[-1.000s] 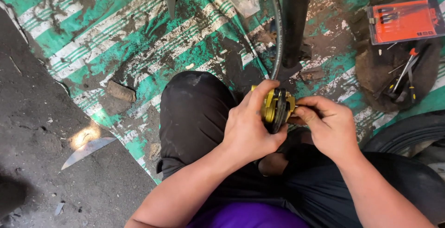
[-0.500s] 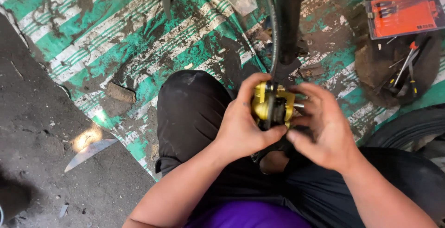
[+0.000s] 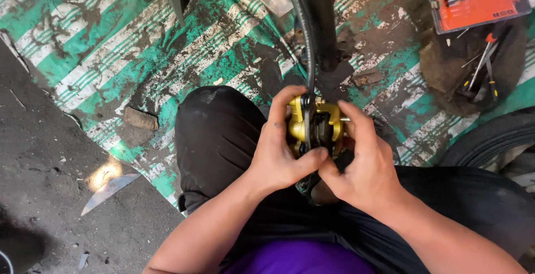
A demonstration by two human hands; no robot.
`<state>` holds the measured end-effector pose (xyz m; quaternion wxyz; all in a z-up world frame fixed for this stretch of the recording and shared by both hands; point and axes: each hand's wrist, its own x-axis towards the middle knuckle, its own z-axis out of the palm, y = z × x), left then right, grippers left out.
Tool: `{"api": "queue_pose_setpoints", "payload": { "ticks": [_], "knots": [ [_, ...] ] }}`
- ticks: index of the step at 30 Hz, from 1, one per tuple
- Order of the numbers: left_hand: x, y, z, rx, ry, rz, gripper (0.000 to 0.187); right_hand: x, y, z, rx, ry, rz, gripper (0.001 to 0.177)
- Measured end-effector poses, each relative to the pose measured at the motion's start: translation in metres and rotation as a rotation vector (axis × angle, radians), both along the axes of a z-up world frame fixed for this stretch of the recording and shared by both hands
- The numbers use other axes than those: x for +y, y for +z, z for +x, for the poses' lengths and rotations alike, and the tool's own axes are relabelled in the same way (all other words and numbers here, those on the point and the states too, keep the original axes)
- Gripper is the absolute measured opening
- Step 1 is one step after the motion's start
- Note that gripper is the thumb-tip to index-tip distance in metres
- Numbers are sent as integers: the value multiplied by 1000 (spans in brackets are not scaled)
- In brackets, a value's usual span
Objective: The person installs brake pads into a gold motorcycle brake caliper and tightens the retaining screws with a hex key. The person holds the caliper, inserts the pads, and secures them with a tool.
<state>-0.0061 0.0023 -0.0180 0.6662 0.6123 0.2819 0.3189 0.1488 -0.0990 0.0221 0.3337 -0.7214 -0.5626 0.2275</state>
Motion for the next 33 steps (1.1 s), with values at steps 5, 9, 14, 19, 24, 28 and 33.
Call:
{"api": "queue_pose_setpoints", "payload": {
  "ticks": [5,9,14,19,24,28,33],
  "knots": [
    [-2,1,-1,17,22,77,89,1,-2,-3,-52,2,10,87],
    [-1,3,-1,30,25,115,88,1,-3,-4,-47,-9,-16,87],
    [-2,1,0,14,42,128,86,3,-3,-5,-31,-21,-33,85],
    [-3,14,1,160,77,147,86,6,-3,-5,9,-51,-45,82],
    [-8,15,3,240,117,150,87,6,-8,-4,12,-56,-71,86],
    [-11,12,2,258,114,157,88,4,-12,-4,4,-82,-69,90],
    [-8,13,4,273,101,187,87,6,-10,-1,27,-79,-54,89]
  ]
}}
